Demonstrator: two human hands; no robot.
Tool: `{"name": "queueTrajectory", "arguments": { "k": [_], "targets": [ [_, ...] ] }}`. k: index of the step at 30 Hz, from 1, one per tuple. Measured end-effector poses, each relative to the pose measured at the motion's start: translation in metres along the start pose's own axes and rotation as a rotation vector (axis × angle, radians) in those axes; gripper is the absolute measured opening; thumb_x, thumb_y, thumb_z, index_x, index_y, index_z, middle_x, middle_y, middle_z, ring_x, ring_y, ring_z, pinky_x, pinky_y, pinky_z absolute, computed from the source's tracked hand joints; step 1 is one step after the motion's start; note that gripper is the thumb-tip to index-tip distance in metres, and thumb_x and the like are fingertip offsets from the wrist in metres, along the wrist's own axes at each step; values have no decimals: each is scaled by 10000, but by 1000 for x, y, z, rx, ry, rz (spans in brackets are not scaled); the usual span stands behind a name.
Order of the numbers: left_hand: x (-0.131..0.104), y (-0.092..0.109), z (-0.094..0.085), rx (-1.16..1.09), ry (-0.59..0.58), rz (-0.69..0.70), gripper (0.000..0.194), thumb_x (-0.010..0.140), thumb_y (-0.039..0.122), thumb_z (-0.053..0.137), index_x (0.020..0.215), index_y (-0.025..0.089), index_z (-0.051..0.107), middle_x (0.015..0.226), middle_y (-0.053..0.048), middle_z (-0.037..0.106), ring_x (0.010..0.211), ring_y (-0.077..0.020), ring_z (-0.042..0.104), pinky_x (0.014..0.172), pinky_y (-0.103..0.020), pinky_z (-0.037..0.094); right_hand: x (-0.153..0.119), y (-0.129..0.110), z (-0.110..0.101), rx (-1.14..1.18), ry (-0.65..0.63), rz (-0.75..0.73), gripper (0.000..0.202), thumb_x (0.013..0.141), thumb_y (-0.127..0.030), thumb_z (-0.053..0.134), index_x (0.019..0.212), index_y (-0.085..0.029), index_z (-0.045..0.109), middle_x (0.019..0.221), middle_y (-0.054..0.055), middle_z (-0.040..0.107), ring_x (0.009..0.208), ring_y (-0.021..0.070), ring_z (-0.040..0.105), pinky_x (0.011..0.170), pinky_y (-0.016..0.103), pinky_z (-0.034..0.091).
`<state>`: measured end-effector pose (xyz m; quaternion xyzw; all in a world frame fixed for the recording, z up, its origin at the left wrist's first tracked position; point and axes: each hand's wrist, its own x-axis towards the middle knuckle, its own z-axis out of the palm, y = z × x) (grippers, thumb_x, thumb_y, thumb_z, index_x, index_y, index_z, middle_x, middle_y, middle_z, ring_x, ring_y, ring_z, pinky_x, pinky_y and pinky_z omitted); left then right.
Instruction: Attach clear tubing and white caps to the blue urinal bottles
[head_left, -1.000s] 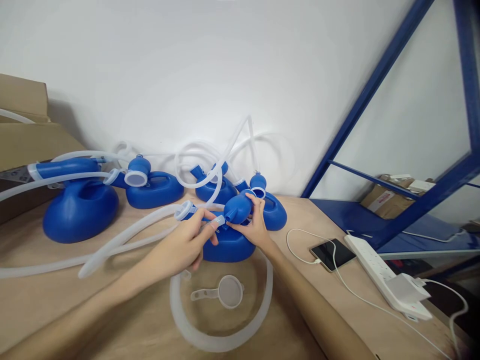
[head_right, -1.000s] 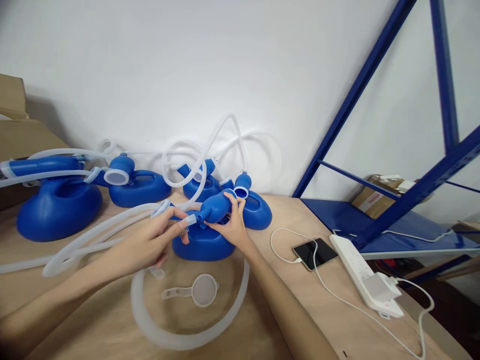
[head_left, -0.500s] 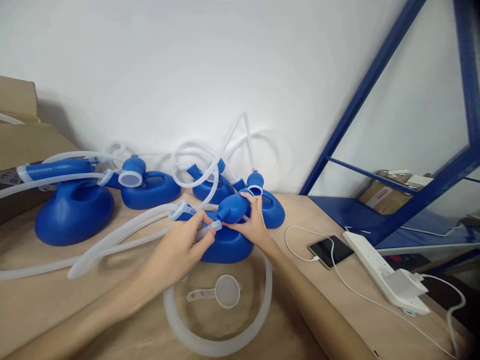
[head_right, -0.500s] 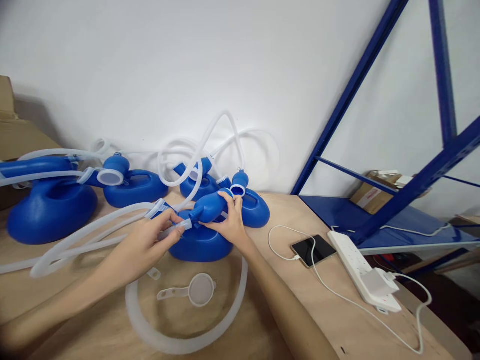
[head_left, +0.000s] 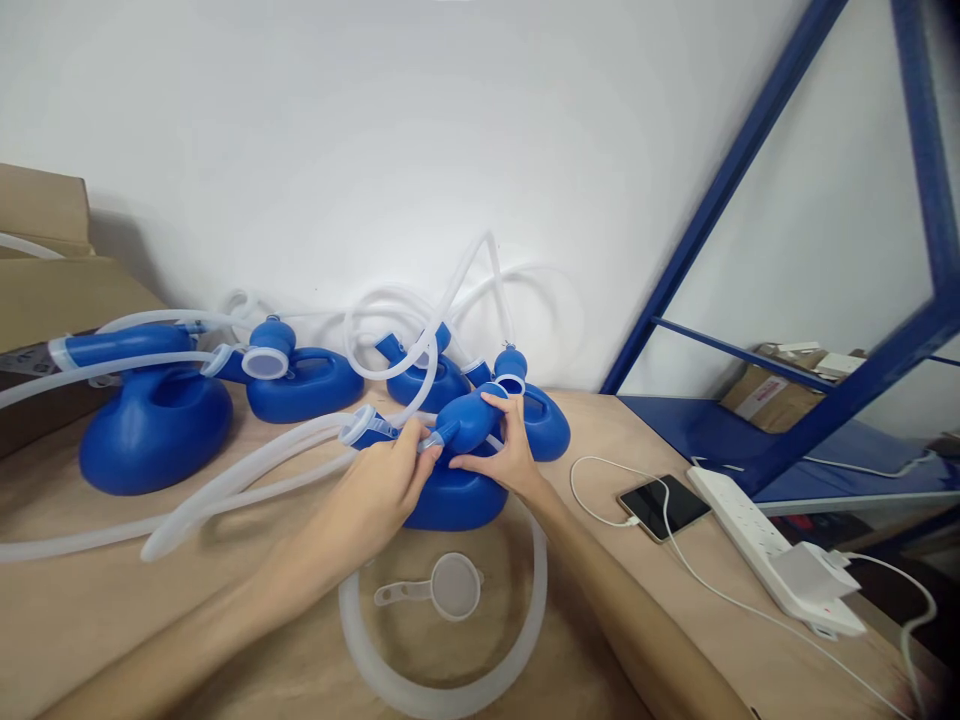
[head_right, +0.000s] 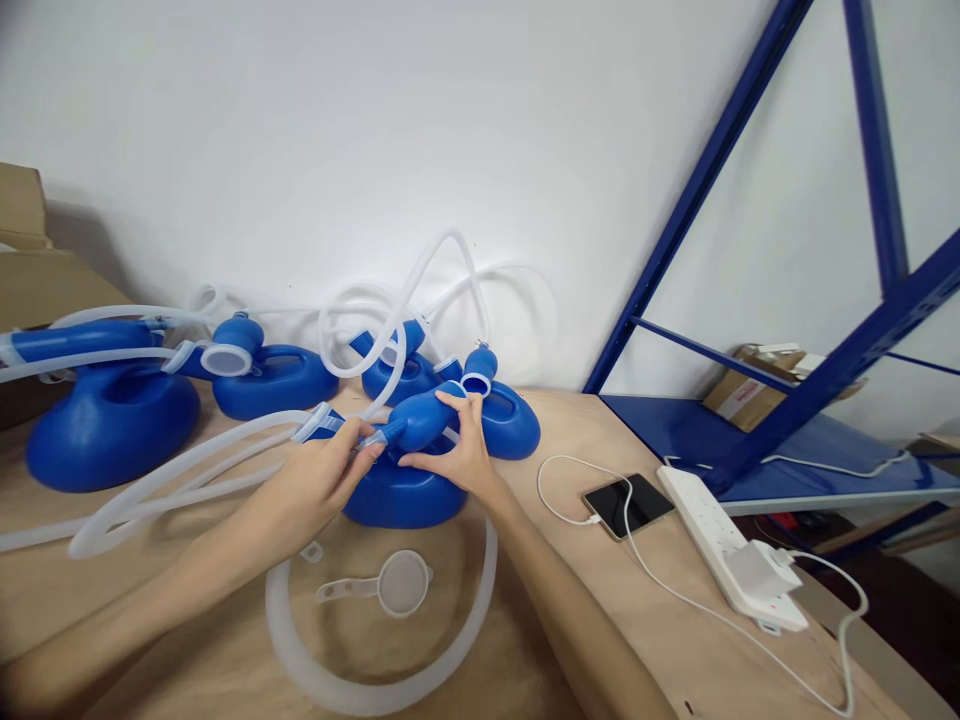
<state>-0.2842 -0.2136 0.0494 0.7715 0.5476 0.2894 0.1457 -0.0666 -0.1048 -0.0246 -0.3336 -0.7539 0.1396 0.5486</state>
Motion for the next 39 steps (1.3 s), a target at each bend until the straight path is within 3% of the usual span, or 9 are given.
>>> {"name": "queueTrajectory", "arguments": {
  "k": [1,3,5,7,10,16,22,34,39],
  "targets": [
    [1,0,0,7,-1,-7,284,1074,450,302,1023,235,480,842,-77,719,709,-288,683,575,-330,373,2,-1,-2,51,-13,13,979,529,-807,876,1314,-295,592,1198,78,524,1163,309,579,1078,548,512],
    [4,2,-2,10,1,-19,276,1065,452,302,1013,241,471,823,-68,707,705,-286,675,585,-331,373,9,-4,-7,170,-16,61,835,656,-912,702,1189,-269,671,1110,77,583,1084,301,619,1017,514,538],
    [6,3,-7,4,0,-8,277,1052,459,306,975,244,464,794,-56,688,684,-271,656,596,-331,382,16,-9,-10,264,23,129,662,829,-868,571,1022,-252,716,1018,72,651,1014,283,652,961,472,550],
    [8,3,-12,-16,-32,32,288,1040,475,326,948,243,470,774,-41,670,669,-252,639,607,-328,395,22,-15,-13,307,78,191,515,879,-752,629,887,-244,712,950,55,701,969,263,668,918,429,555],
    [12,2,-14,-41,-67,62,301,1026,500,363,932,241,484,738,-17,640,643,-232,618,598,-319,398,28,-21,-14,334,101,212,375,811,-604,779,821,-236,706,883,30,720,908,236,676,871,384,557],
    [22,-10,3,-83,-21,62,319,1016,520,414,898,235,495,760,-16,666,670,-223,636,630,-324,421,31,-24,-22,307,140,196,261,752,-460,837,785,-231,715,829,20,717,836,222,665,808,368,552],
    [28,-17,18,-176,1,72,296,1017,507,445,898,238,480,643,23,635,569,-198,600,594,-316,410,34,-27,-27,315,129,187,239,760,-437,827,758,-230,706,791,6,695,800,207,653,790,355,541],
    [34,-19,21,-217,12,139,274,1017,488,444,911,236,466,709,12,635,646,-206,630,641,-315,432,33,-24,-24,320,114,197,281,758,-473,835,762,-231,694,781,3,664,767,198,613,747,345,513],
    [36,-21,22,-169,-16,190,250,1025,463,428,936,232,465,760,1,628,659,-210,633,653,-320,431,35,-26,-23,352,115,194,251,721,-421,853,726,-229,690,757,1,673,741,192,611,727,336,506]
  ]
}}
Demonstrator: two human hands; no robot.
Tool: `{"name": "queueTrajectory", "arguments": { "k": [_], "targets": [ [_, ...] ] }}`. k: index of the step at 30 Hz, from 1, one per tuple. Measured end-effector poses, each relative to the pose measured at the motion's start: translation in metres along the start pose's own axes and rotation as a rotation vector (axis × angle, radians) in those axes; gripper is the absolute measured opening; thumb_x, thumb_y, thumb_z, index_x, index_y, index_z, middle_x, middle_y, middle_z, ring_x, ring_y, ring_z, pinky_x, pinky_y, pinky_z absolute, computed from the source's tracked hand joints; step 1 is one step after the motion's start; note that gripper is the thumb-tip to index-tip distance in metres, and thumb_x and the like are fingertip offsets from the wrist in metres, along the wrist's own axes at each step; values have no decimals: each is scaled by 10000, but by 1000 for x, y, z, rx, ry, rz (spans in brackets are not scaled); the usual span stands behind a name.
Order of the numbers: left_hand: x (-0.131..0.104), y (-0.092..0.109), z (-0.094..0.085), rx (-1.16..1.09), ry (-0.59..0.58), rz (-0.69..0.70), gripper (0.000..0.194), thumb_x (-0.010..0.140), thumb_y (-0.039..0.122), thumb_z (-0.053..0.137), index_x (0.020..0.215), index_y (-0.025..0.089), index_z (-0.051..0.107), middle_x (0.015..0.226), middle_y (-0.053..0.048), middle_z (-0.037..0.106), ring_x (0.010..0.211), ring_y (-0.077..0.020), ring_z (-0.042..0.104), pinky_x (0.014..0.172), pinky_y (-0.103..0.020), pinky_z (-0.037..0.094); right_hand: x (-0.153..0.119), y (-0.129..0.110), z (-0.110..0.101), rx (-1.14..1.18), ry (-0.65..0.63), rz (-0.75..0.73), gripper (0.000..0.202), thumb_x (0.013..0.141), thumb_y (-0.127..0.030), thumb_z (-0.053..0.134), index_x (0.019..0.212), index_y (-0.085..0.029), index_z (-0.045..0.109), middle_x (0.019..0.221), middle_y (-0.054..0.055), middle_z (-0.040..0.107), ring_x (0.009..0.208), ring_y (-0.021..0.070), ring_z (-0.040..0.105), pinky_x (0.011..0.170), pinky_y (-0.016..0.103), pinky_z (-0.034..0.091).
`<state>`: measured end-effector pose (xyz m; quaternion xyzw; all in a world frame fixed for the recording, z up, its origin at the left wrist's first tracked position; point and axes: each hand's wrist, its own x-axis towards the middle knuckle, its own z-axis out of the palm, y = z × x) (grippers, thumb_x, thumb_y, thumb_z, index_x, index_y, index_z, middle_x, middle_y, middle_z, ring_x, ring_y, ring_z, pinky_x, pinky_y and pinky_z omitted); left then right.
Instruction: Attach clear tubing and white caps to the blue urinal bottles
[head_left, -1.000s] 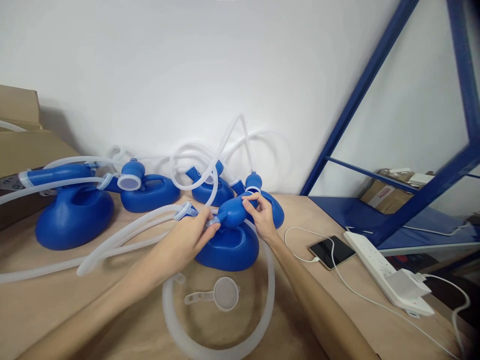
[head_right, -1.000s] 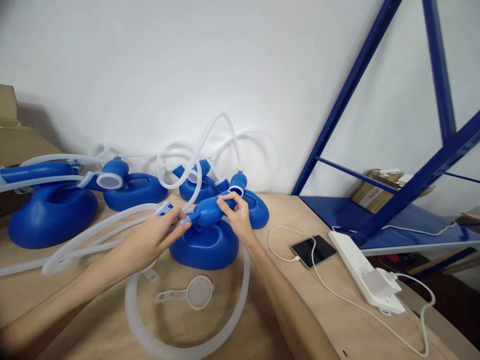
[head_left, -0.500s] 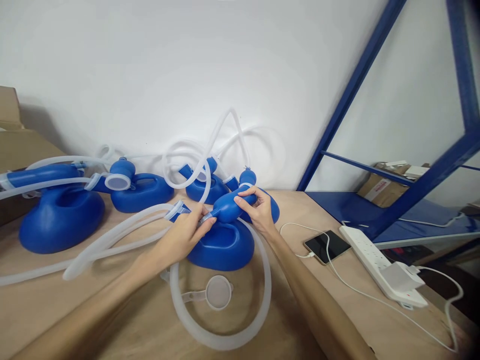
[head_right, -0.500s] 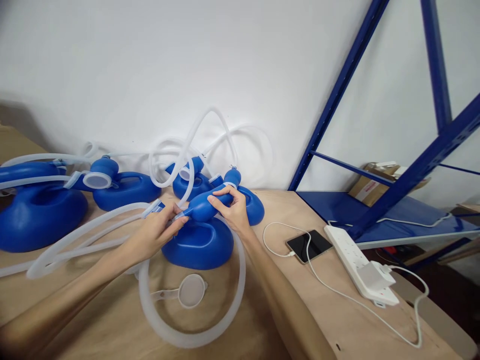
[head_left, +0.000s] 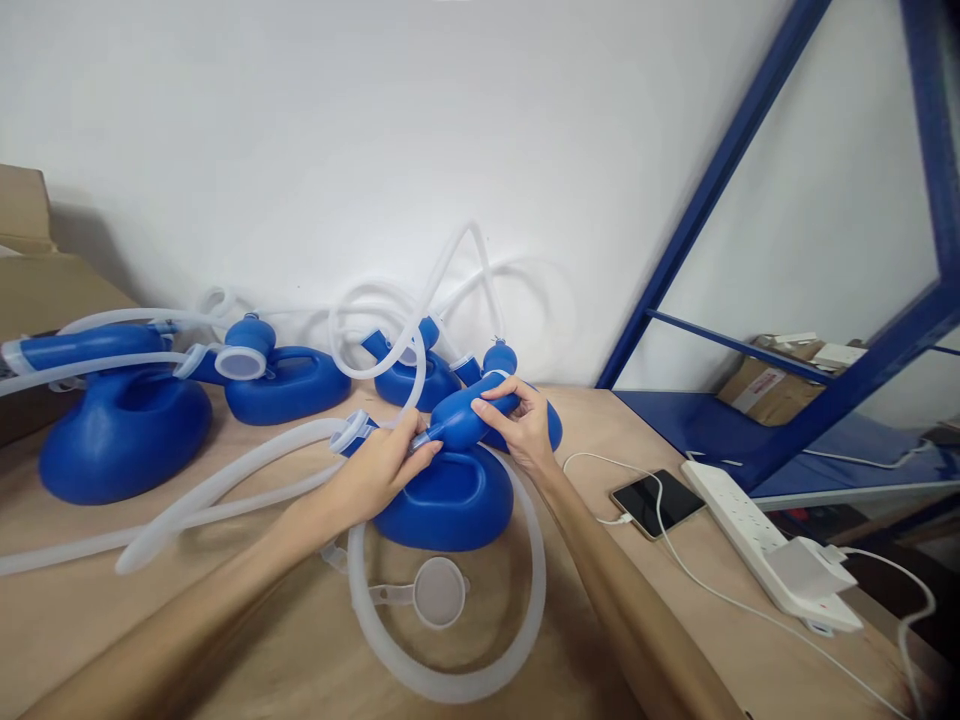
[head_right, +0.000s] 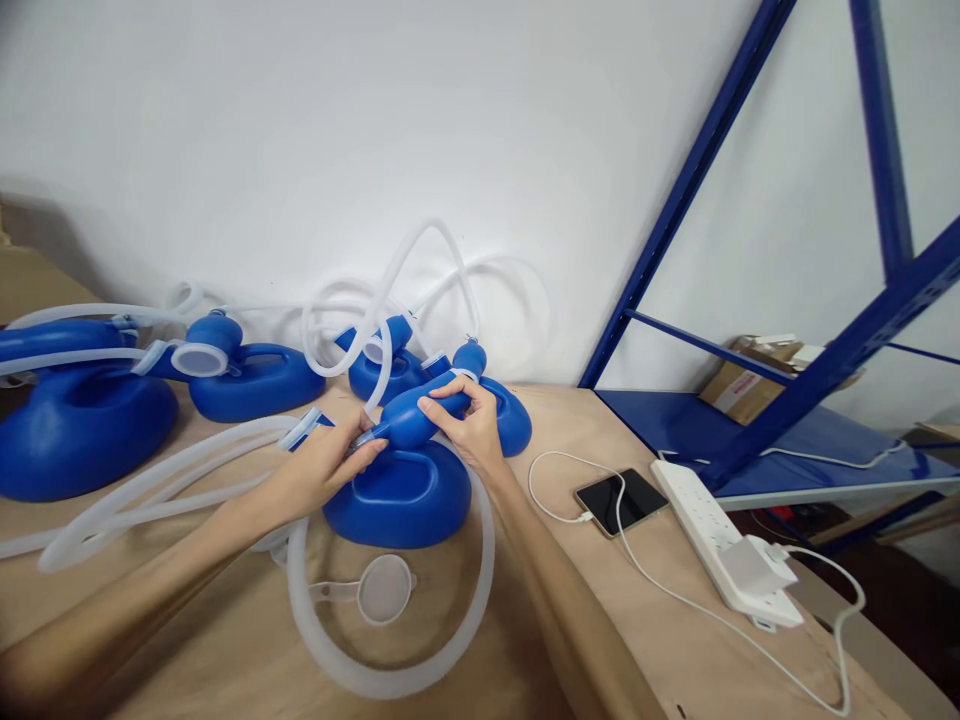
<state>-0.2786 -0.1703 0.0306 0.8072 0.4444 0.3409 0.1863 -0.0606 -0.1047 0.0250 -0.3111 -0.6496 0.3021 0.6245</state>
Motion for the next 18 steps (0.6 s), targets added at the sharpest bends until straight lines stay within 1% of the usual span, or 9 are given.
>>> {"name": "queueTrajectory", "arguments": {
  "k": [3,6,8,10,13,14,15,16,18],
  "targets": [
    [0,-5,4,44,-12,13,252,1037,471,418,966,235,467,787,-8,641,676,-224,659,639,-317,430,0,-5,1,-10,12,-3,245,715,-408,846,694,-227,681,718,-1,669,706,185,602,692,324,496],
    [0,-9,6,79,18,13,263,1034,496,426,987,241,473,786,-12,660,682,-243,679,617,-314,429,-2,-7,3,-16,29,-1,232,728,-397,832,689,-226,681,705,-2,667,687,179,596,664,314,487],
    [1,-10,4,70,53,11,258,1025,495,442,993,242,480,807,-19,680,703,-248,691,636,-318,448,-3,-9,4,-10,31,-8,207,745,-383,823,707,-226,692,716,-3,671,689,176,600,671,313,490],
    [3,-8,-1,34,59,2,260,1007,501,488,989,241,488,841,-25,704,739,-249,704,677,-323,474,-3,-13,5,-18,28,-21,185,754,-376,822,736,-228,713,738,-1,684,707,179,614,690,317,501],
    [5,-2,-9,-3,69,-41,295,997,533,526,983,238,514,864,-27,723,773,-254,714,715,-335,496,-2,-25,6,-52,34,-45,170,764,-380,833,783,-233,750,779,5,717,756,191,649,731,325,523],
    [5,0,-10,-3,96,-53,308,999,544,530,1017,236,532,897,-34,733,806,-261,720,738,-346,507,-1,-29,5,-64,42,-54,165,769,-379,836,795,-235,761,792,6,728,771,194,659,744,326,529],
    [4,4,-12,8,149,-56,326,1000,550,537,1075,232,549,954,-49,742,862,-271,725,774,-361,519,0,-33,4,-74,53,-63,162,772,-378,841,804,-236,769,803,7,738,785,196,668,756,328,533],
    [1,8,-13,31,219,-42,354,999,548,550,1148,227,559,1046,-73,746,952,-285,723,830,-382,527,1,-35,3,-85,69,-70,162,771,-377,847,808,-237,774,809,7,746,795,198,673,767,329,536],
    [-6,18,-14,105,386,37,414,981,521,593,1254,210,568,1234,-130,708,1154,-317,668,967,-433,511,5,-37,-2,-102,127,-72,177,757,-380,864,804,-233,778,813,7,751,810,201,677,791,336,537]
  ]
}}
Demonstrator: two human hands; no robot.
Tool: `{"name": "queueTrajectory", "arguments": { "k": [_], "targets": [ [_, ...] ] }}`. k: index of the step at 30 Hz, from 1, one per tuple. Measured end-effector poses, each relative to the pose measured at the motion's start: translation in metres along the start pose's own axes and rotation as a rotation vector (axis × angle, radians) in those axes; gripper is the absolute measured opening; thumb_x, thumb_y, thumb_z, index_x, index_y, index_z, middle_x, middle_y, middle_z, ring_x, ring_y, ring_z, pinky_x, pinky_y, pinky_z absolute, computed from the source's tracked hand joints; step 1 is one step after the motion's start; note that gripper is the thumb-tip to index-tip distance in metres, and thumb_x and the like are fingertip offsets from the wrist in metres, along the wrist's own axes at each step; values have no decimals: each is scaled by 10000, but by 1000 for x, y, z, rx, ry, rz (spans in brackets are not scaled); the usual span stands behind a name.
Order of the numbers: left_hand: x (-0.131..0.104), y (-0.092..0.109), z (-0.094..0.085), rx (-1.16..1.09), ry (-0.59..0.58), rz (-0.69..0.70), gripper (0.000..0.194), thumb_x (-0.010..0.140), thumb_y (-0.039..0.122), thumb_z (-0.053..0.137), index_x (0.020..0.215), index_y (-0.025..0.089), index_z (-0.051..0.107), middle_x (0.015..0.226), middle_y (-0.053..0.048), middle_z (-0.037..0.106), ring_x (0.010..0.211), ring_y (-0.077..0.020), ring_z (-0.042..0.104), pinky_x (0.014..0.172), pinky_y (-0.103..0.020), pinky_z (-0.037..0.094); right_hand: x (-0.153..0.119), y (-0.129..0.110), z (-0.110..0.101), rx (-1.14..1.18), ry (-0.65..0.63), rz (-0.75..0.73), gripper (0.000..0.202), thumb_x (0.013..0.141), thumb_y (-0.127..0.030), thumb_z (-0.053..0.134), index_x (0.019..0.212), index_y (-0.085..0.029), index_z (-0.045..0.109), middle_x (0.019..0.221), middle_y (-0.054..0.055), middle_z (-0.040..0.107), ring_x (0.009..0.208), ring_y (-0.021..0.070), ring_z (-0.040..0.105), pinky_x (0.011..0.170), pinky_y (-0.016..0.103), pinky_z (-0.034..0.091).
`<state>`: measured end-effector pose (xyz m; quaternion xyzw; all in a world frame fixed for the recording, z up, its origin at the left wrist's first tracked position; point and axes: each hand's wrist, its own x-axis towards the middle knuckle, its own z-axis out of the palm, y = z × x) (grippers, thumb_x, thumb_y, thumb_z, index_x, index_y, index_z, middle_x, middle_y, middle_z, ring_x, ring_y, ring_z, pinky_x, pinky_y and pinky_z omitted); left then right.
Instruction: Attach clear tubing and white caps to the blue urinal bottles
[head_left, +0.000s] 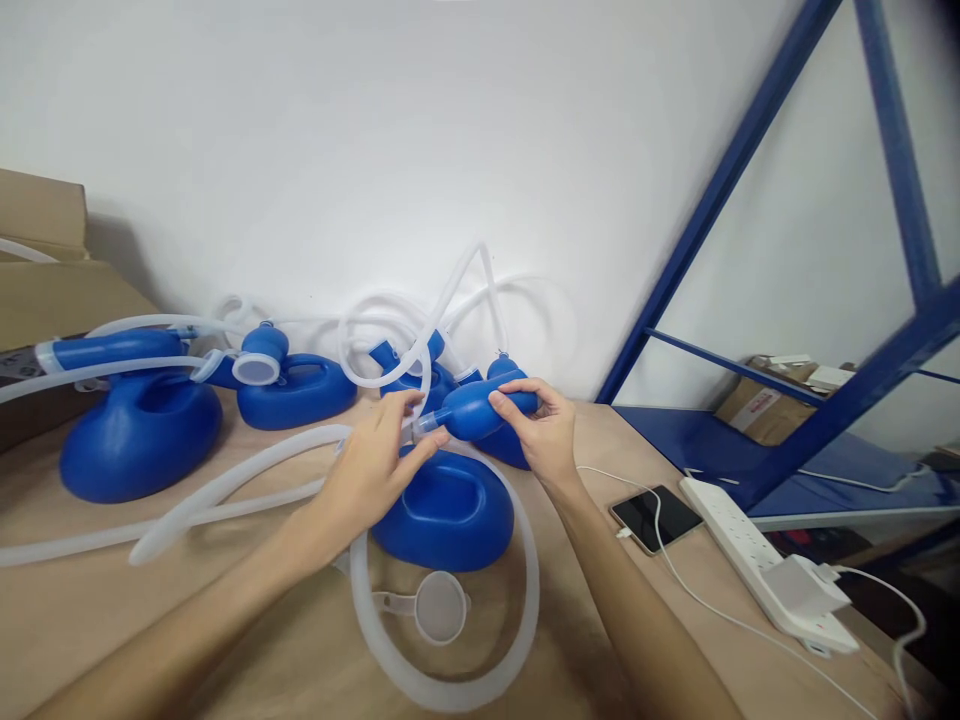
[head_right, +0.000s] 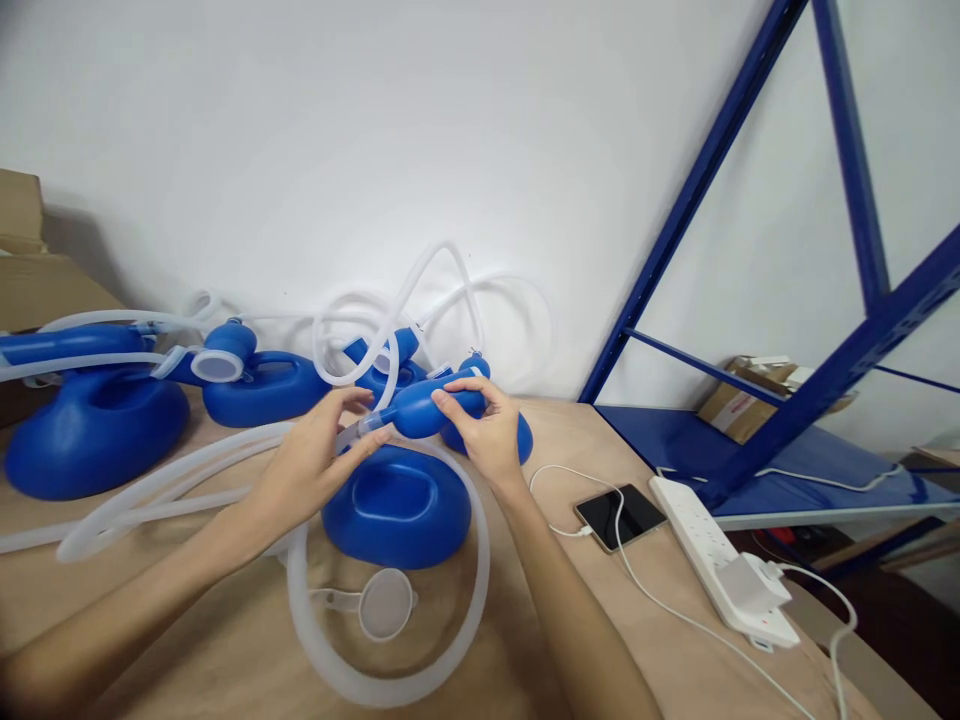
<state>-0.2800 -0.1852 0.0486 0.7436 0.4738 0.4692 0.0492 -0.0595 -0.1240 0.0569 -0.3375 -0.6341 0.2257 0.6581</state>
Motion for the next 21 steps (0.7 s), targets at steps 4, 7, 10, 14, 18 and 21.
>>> {"name": "queueTrajectory", "arguments": {
  "k": [4,7,10,14,18,21],
  "targets": [
    [-16,24,-7,17,-38,-15,326,1014,481,515,1050,204,684,1028,-113,734,979,-298,688,920,-440,526,10,7,-10,65,186,65,258,711,-412,892,777,-201,758,787,6,722,804,189,653,812,341,522],
    [-21,32,-3,-230,-290,-356,471,1028,580,447,1233,212,658,977,-88,731,815,-261,704,778,-410,570,13,6,-12,171,267,114,314,672,-430,913,771,-188,739,790,5,699,793,179,633,787,330,515],
    [-19,30,4,-619,-269,-576,617,1011,638,448,1460,216,477,1295,-135,661,1001,-263,721,806,-391,618,10,-5,-10,235,259,117,326,665,-431,927,767,-192,731,790,-1,684,794,171,616,792,325,500],
    [-16,29,7,-721,-202,-505,490,1026,613,439,1258,202,572,1398,-133,594,1104,-252,678,722,-326,625,0,-22,-2,274,173,123,304,710,-423,925,790,-197,739,800,-4,682,826,173,607,832,332,479],
    [-16,29,8,-676,-89,-428,422,1032,572,436,1160,204,598,1254,-107,640,953,-225,687,587,-295,591,-7,-28,5,281,119,139,283,740,-419,914,807,-204,743,814,-2,690,832,177,603,823,337,473],
    [-16,26,10,-665,-67,-376,394,1036,544,431,1018,192,606,1036,-73,653,792,-190,674,517,-271,559,-8,-25,6,247,109,124,269,747,-426,901,800,-216,741,815,-2,694,827,183,610,809,341,481]
  ]
}}
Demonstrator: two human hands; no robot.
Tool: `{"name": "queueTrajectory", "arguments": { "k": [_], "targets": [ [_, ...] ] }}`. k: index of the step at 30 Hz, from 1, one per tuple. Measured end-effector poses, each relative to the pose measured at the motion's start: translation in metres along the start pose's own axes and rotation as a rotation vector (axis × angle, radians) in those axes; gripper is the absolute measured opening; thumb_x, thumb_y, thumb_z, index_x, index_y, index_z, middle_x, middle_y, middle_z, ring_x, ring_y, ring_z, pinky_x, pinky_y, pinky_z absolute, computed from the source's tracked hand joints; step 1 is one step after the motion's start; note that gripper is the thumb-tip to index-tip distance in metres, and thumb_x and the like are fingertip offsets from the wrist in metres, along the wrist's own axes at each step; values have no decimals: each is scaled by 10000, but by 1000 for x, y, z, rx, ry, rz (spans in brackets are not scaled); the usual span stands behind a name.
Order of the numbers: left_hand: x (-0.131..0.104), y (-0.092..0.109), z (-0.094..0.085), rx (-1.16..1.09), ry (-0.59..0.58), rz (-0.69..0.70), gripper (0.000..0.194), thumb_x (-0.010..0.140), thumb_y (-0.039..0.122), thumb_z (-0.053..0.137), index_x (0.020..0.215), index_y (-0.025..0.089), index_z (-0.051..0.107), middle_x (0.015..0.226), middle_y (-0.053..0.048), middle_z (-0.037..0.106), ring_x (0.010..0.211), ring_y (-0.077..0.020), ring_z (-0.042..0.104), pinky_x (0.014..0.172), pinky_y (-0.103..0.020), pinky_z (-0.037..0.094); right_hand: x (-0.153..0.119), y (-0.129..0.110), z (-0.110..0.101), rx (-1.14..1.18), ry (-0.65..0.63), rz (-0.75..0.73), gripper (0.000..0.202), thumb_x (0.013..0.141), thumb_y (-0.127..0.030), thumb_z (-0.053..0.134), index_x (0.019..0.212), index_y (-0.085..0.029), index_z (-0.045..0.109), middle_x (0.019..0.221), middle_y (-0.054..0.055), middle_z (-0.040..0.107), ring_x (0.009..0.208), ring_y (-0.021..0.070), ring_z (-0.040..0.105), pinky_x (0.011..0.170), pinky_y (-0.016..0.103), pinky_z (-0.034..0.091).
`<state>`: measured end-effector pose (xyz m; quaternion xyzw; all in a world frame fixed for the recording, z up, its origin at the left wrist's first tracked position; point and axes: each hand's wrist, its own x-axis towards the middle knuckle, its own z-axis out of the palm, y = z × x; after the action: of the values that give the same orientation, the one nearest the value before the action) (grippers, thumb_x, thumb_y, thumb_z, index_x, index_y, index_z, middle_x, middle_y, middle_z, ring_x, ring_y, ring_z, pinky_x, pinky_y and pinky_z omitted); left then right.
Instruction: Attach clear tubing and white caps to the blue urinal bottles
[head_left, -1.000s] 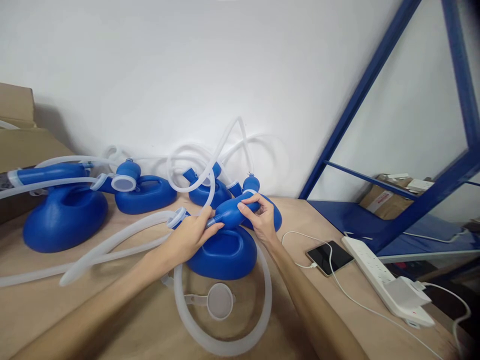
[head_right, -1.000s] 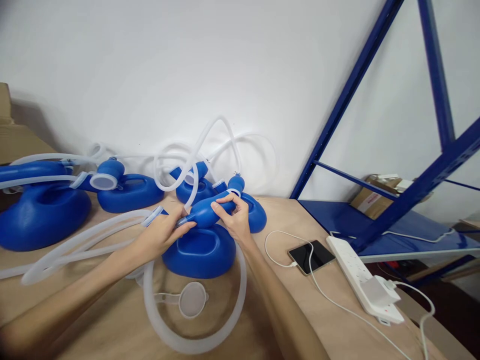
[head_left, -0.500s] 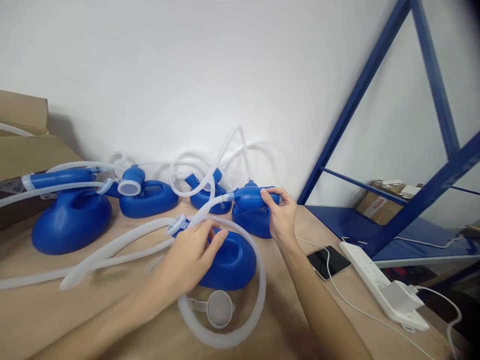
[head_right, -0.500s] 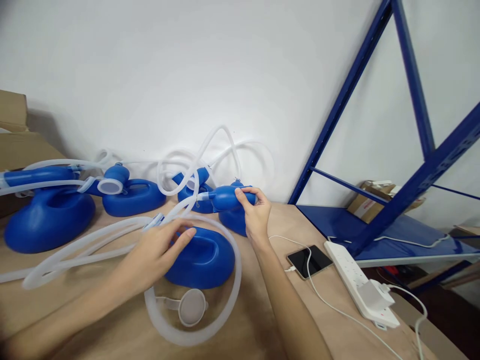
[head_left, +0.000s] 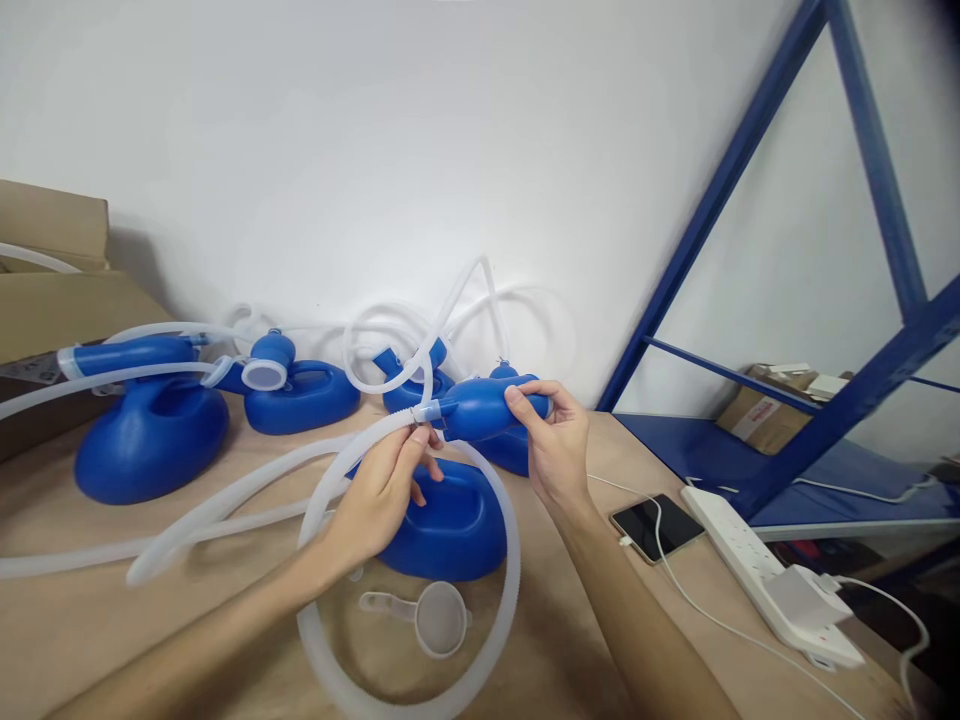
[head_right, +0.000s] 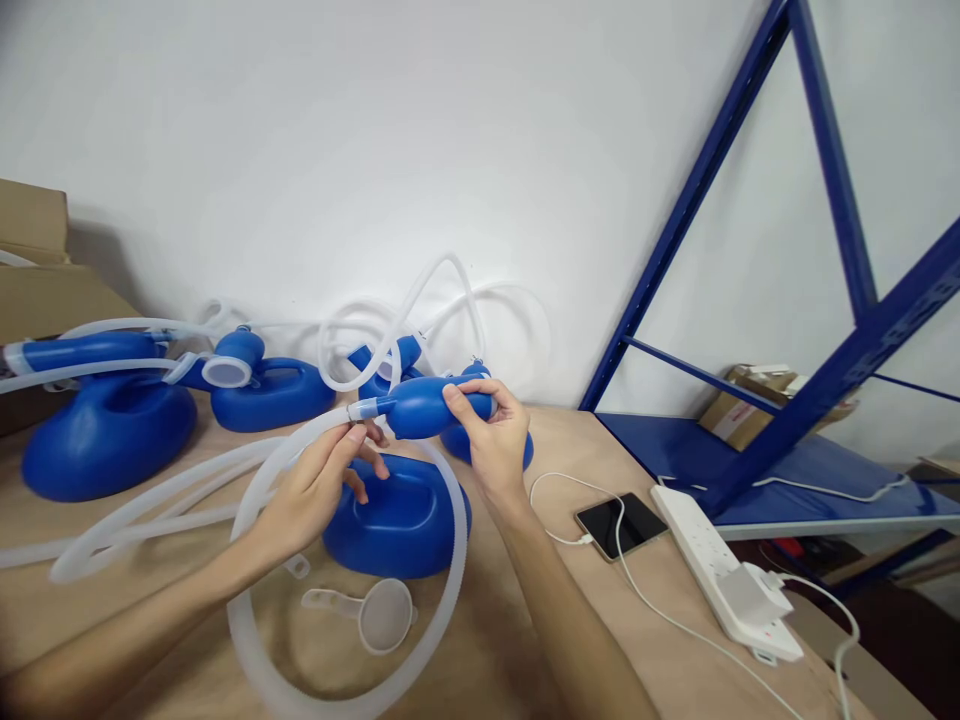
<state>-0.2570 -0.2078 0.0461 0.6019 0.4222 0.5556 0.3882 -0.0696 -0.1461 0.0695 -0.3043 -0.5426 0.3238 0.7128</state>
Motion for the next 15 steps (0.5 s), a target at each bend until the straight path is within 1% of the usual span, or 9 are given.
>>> {"name": "queueTrajectory", "arguments": {
  "k": [2,4,7,9,12,15],
  "targets": [
    [1,-2,-1,-6,-26,10,399,1040,535,422,917,191,581,882,-39,621,682,-164,637,486,-259,542,0,3,-1,-25,2,-13,266,754,-435,889,800,-220,739,812,-1,693,816,185,614,799,344,490],
    [0,-1,-1,-32,-47,6,397,1034,530,431,866,193,559,790,-18,597,621,-152,613,461,-247,527,0,5,-1,-51,5,-35,260,764,-437,877,807,-220,740,815,1,698,810,185,620,790,344,499],
    [-1,3,-1,-81,-64,-23,387,1008,524,465,821,193,538,700,-3,595,559,-147,617,452,-240,524,-2,5,1,-102,23,-92,250,776,-432,862,810,-217,740,811,4,711,791,181,627,757,332,511],
    [-3,7,-1,-122,-69,-57,377,987,515,492,787,197,514,639,13,583,503,-140,611,443,-234,518,-5,3,3,-147,35,-125,240,780,-424,850,808,-213,739,798,6,714,751,173,624,704,316,516],
    [-4,12,0,-208,-83,-122,363,966,491,515,744,206,478,566,32,554,419,-125,574,385,-208,459,-11,0,7,-193,37,-154,217,781,-406,836,807,-213,740,768,4,711,665,156,611,601,292,508],
    [-4,18,1,-340,-88,-187,346,939,470,546,726,210,463,527,44,531,373,-112,541,336,-180,399,-16,-1,11,-202,51,-205,198,758,-388,846,788,-222,743,748,6,719,634,156,624,564,285,519]
  ]
}}
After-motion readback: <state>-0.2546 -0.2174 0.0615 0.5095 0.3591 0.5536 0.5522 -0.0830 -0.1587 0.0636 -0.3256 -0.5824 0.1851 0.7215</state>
